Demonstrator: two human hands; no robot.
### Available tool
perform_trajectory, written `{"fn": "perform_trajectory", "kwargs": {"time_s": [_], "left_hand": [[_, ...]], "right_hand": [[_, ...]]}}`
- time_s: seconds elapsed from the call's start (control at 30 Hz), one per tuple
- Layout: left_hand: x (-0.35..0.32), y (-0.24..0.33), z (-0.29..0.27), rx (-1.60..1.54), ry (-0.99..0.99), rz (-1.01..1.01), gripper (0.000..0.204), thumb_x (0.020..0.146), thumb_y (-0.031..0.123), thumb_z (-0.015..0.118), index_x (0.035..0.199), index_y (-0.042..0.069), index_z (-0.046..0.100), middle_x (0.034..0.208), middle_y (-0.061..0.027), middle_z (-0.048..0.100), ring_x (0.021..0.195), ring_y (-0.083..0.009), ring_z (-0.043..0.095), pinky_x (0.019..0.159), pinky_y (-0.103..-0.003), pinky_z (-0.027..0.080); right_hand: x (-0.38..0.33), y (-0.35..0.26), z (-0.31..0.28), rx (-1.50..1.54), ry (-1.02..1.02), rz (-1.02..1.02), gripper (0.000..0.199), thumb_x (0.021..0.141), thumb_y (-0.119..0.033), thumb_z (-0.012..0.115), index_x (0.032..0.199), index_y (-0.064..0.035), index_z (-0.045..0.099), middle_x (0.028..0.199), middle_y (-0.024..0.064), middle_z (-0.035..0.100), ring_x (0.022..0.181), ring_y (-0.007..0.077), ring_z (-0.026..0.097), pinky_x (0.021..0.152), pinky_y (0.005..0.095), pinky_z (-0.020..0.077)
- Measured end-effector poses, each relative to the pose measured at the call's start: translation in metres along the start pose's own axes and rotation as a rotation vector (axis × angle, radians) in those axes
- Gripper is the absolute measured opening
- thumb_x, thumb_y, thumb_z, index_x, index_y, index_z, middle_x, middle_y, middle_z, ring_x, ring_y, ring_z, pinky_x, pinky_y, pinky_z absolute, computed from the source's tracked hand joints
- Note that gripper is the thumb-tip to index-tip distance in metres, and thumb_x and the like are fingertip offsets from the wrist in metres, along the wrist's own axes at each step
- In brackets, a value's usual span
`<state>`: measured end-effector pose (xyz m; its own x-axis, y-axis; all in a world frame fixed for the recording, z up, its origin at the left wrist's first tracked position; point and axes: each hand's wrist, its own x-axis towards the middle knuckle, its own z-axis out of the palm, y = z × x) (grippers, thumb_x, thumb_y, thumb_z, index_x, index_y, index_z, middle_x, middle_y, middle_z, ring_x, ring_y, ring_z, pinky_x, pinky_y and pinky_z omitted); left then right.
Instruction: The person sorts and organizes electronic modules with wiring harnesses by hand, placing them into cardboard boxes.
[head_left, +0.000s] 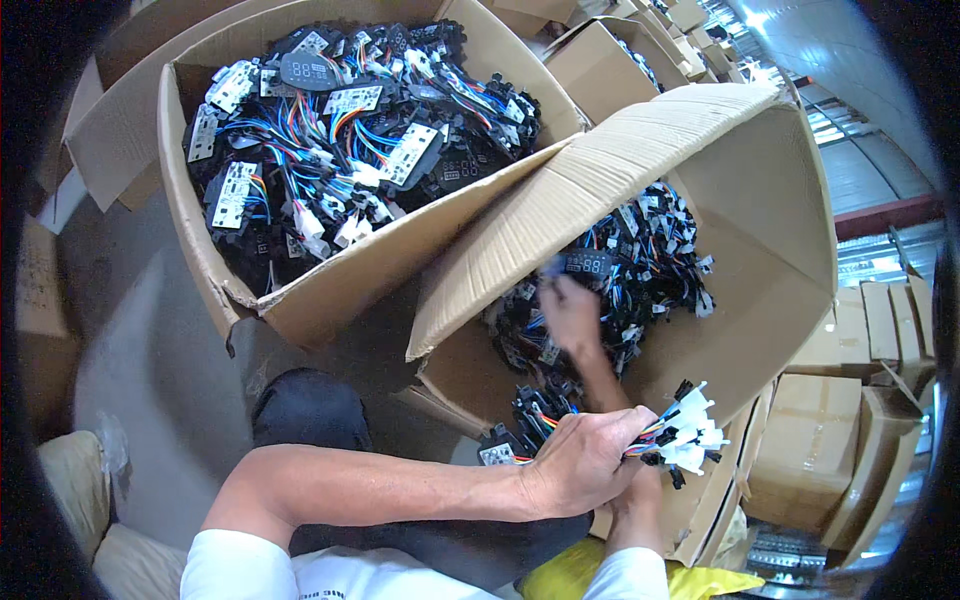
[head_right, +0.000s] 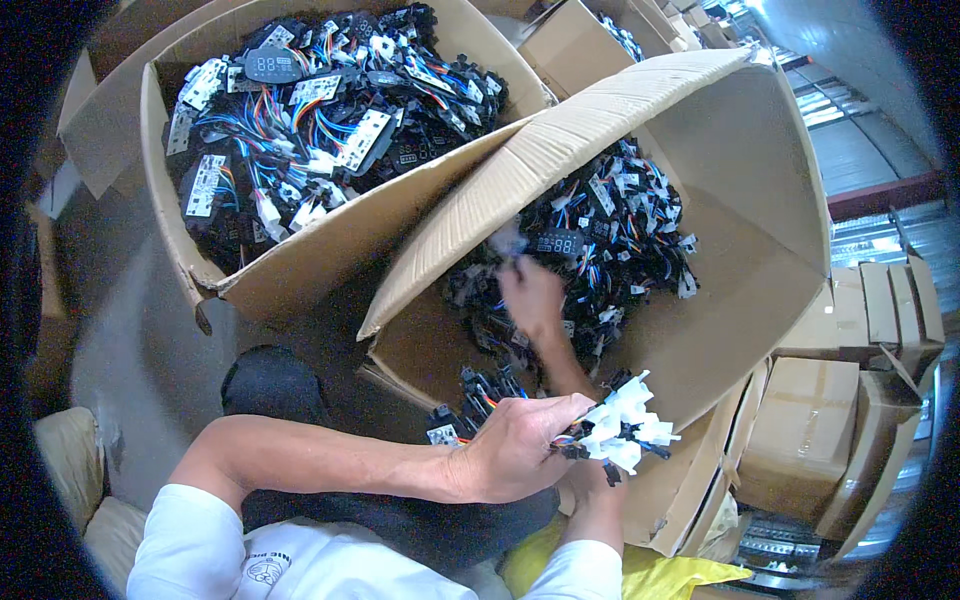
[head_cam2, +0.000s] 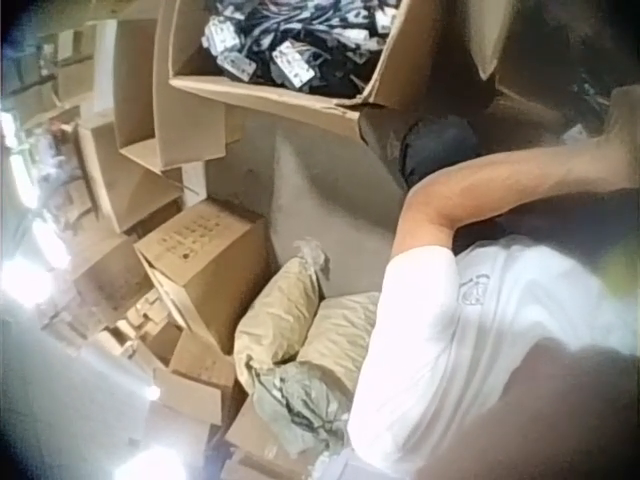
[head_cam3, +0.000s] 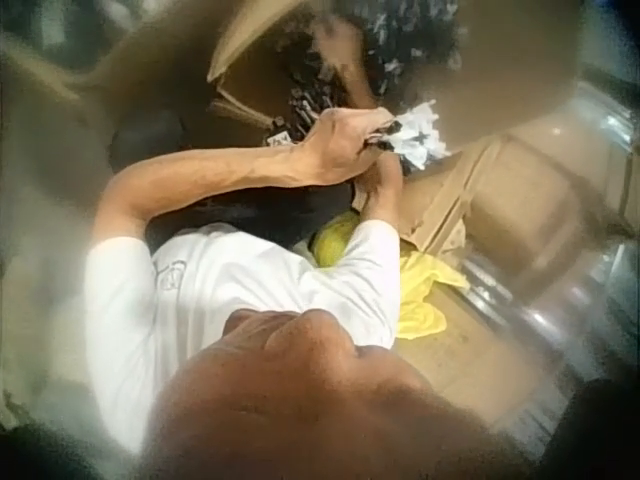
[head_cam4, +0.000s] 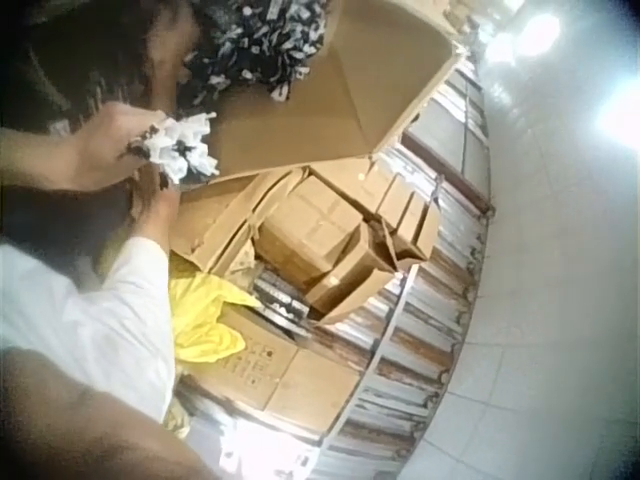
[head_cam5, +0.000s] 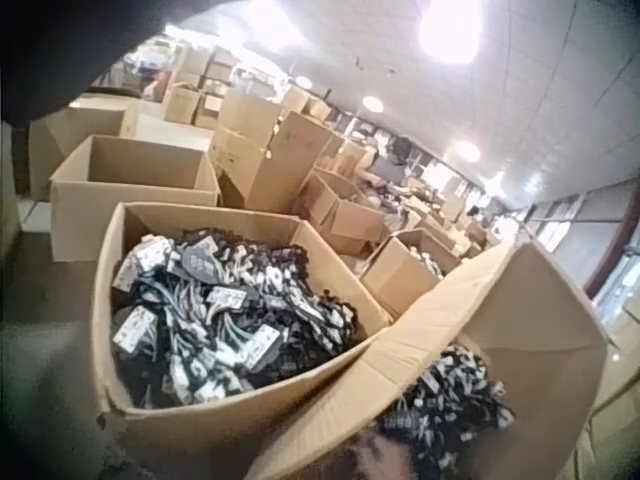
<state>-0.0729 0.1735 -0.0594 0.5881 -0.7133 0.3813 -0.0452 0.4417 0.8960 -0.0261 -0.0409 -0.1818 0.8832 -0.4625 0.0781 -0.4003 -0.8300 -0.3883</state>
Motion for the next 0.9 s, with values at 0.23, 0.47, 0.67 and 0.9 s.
{"fn": "perform_trajectory", "kwargs": {"time_s": [0.23,0.47,0.67,0.9], "left_hand": [[0.000,-0.005,0.007,0.026,-0.086,-0.073,0.028,0.083,0.003,0.069,0.109,0.003,0.058,0.091,-0.0212,0.067,0.088,-0.0455,0.067,0.070,-0.051,0.054],[0.006,-0.008,0.021,-0.160,-0.105,-0.002,0.036,0.083,0.005,0.077,0.115,0.000,0.059,0.097,-0.0223,0.067,0.092,-0.0433,0.067,0.075,-0.047,0.053],[0.007,-0.007,0.015,-0.064,-0.102,-0.110,0.027,0.089,0.001,0.072,0.117,0.003,0.071,0.099,-0.0147,0.074,0.094,-0.0264,0.073,0.081,-0.038,0.057],[0.031,-0.012,0.008,-0.330,0.121,-0.364,0.023,0.101,0.014,0.065,0.119,-0.001,0.067,0.100,-0.0076,0.073,0.090,-0.0110,0.061,0.085,-0.032,0.053]], "right_hand": [[-0.043,0.015,-0.133,0.727,0.165,0.289,0.027,0.102,-0.026,0.064,0.094,-0.0023,0.074,0.098,0.0058,0.069,0.092,0.0138,0.064,0.085,0.0321,0.0510],[-0.064,0.001,-0.213,0.166,0.303,0.127,0.034,0.101,-0.031,0.071,0.103,0.0030,0.070,0.096,0.0060,0.070,0.084,0.0108,0.060,0.080,0.0302,0.0482],[-0.083,-0.015,-0.221,0.547,0.447,0.250,0.021,0.101,-0.019,0.069,0.092,-0.0003,0.073,0.085,0.0003,0.066,0.075,0.0063,0.055,0.067,0.0235,0.0447],[-0.106,-0.005,-0.217,0.294,0.282,0.069,0.010,0.099,-0.012,0.071,0.099,-0.0058,0.063,0.090,-0.0051,0.062,0.082,0.0057,0.053,0.073,0.0241,0.0459]]}}
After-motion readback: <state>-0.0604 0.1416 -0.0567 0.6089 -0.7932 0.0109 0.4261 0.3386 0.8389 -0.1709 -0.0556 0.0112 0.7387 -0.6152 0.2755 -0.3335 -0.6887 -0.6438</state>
